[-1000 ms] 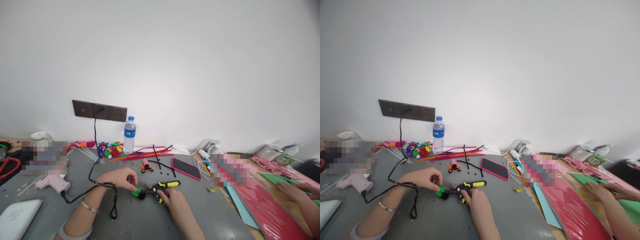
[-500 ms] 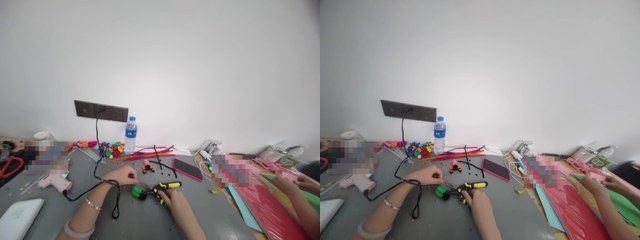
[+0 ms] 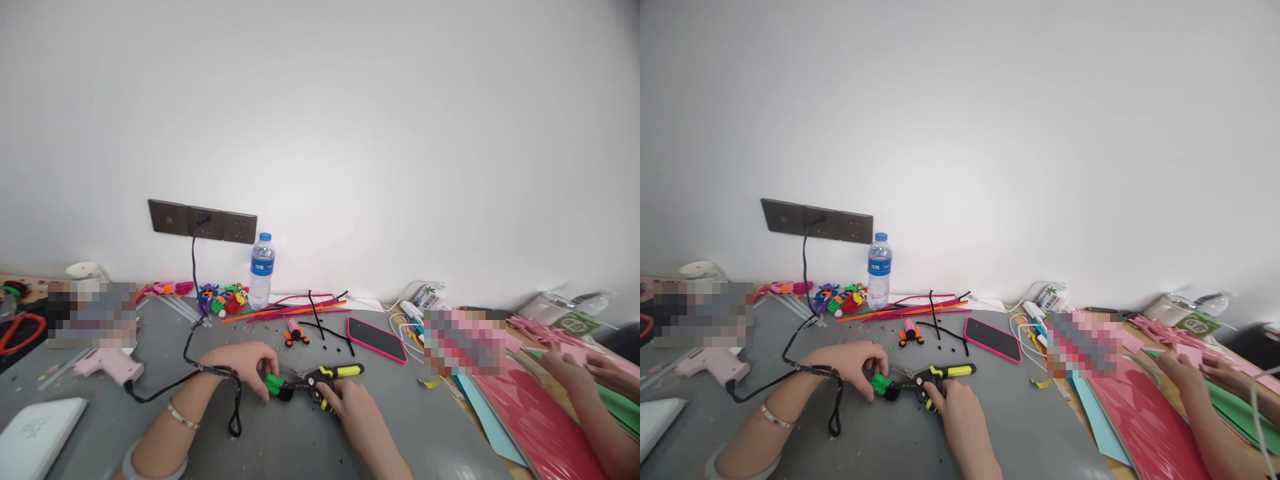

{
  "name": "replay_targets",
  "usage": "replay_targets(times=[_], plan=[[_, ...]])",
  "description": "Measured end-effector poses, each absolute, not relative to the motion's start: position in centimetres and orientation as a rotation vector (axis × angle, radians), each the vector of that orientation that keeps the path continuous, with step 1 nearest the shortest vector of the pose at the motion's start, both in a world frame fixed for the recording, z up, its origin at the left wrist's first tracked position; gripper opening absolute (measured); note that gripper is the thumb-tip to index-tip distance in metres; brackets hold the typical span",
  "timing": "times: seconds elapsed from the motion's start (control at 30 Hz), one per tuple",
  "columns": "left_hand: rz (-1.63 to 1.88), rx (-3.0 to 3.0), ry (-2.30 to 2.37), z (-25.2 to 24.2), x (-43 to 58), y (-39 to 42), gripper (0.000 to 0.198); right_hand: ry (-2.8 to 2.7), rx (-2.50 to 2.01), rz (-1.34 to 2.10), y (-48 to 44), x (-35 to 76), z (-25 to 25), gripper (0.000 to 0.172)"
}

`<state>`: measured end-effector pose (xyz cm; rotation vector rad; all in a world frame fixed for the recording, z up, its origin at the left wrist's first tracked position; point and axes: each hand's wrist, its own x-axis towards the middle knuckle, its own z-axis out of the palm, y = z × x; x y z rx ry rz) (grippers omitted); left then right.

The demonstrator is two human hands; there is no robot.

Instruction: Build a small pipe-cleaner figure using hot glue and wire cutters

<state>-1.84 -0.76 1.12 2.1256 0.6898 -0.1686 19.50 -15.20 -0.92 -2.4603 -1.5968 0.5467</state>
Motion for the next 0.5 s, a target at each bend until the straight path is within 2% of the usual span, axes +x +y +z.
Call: replay_targets(times=[0.5], plan=[[-0.166, 2.159, 0.725, 1.38, -1.55, -1.14, 0.040, -1.603, -2.430, 0.527, -15.22, 19.80, -1.47, 0.042]])
